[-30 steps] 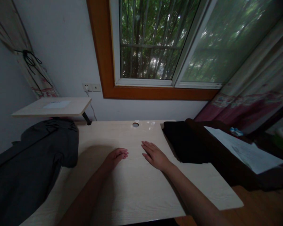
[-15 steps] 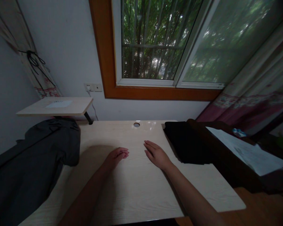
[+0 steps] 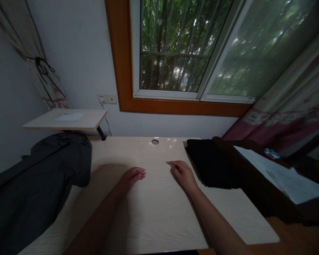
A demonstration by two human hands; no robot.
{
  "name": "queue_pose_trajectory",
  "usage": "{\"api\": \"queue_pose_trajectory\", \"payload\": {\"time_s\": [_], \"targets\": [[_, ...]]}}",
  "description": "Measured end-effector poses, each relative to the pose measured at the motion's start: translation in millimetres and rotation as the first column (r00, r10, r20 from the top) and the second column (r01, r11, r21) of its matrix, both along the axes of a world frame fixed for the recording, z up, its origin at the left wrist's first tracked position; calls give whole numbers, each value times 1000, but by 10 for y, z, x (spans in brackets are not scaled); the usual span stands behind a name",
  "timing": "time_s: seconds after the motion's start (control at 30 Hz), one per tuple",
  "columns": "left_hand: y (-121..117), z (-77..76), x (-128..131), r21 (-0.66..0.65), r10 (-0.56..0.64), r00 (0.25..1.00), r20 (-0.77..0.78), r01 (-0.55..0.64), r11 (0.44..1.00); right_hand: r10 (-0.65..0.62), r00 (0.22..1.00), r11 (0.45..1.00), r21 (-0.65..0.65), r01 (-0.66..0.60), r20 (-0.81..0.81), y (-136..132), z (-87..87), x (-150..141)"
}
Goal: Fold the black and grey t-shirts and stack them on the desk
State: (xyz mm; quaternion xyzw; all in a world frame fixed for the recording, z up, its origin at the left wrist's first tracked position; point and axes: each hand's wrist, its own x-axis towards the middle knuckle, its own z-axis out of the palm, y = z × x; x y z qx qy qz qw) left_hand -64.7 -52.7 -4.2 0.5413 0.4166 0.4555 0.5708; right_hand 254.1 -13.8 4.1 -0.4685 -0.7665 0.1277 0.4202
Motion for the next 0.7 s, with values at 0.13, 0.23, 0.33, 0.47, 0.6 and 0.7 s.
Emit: {"api": "queue_pose_trajectory", "payload": {"time_s": [0.13, 0.23, 0.33, 0.47, 0.6, 0.7], "targets": [[7, -32, 0, 18, 1, 1000, -11, -1, 1000, 4, 1000, 1000, -10, -4, 3, -5, 5, -2], [18, -65, -2, 28, 3, 1000, -11, -2, 1000, 9, 1000, 1000, -28, -9, -15, -10, 1, -4], [24, -96, -9, 30, 3, 1000, -7, -3, 1000, 19, 999, 999, -39, -21, -41, -16, -7, -8], [23, -116, -22, 30, -9, 1000, -7, 10, 1000, 23, 999, 998, -58, -26, -46, -28, -9, -8], [21, -102, -24, 30, -7, 1000, -19, 7, 1000, 21, 999, 998, -65, -23, -31, -34, -5, -5], [25, -92, -15, 27, -3, 1000, -19, 4, 1000, 24, 999, 998, -58, -26, -32, -32, -11, -5]]}}
